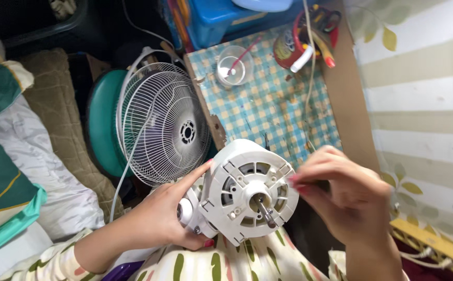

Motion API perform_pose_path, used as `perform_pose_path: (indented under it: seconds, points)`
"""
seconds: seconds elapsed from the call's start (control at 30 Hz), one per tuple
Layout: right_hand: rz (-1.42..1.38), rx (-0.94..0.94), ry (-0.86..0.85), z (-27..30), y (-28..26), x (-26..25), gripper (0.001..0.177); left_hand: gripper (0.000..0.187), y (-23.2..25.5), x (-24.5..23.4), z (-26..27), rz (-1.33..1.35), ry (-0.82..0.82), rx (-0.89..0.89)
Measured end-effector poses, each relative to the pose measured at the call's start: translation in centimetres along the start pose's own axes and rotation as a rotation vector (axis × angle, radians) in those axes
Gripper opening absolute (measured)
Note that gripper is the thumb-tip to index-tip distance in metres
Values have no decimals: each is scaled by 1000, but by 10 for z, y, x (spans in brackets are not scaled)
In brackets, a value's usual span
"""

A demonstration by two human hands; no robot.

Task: The person disassembles a white fan head, removes the central nut, and uses a green screwdriver to adjust internal components. They reassemble the fan head and tighten the nut to secure the parts.

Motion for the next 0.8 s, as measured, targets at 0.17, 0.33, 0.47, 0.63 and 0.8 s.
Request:
perform_pose_path:
  seconds: [0.17,0.33,0.47,0.63,0.8]
  points:
    - [231,-77,-224,0,-19,22,20,131,8,21,-2,-52,-81,82]
    - [339,-91,-333,16,-21,24,13,128,11,38,-2,-135,-115,147]
    - [377,-103,-379,26,-19,26,10,131,3,46,2,-122,-176,17]
    - [416,-171,-355,34,-23,24,12,126,8,52,4,-56,-153,95]
    - [439,-117,-384,36,-24,25,12,128,3,55,5,-79,-136,86]
Point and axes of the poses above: each hand's wrist, its own z-axis away from the middle knuckle, its own x-axis out of the palm, y = z × x, the point moved 7 cm from there along -z, towards the middle knuckle, and after that the axes turned 12 degrees about y, right-handed, at the moved point
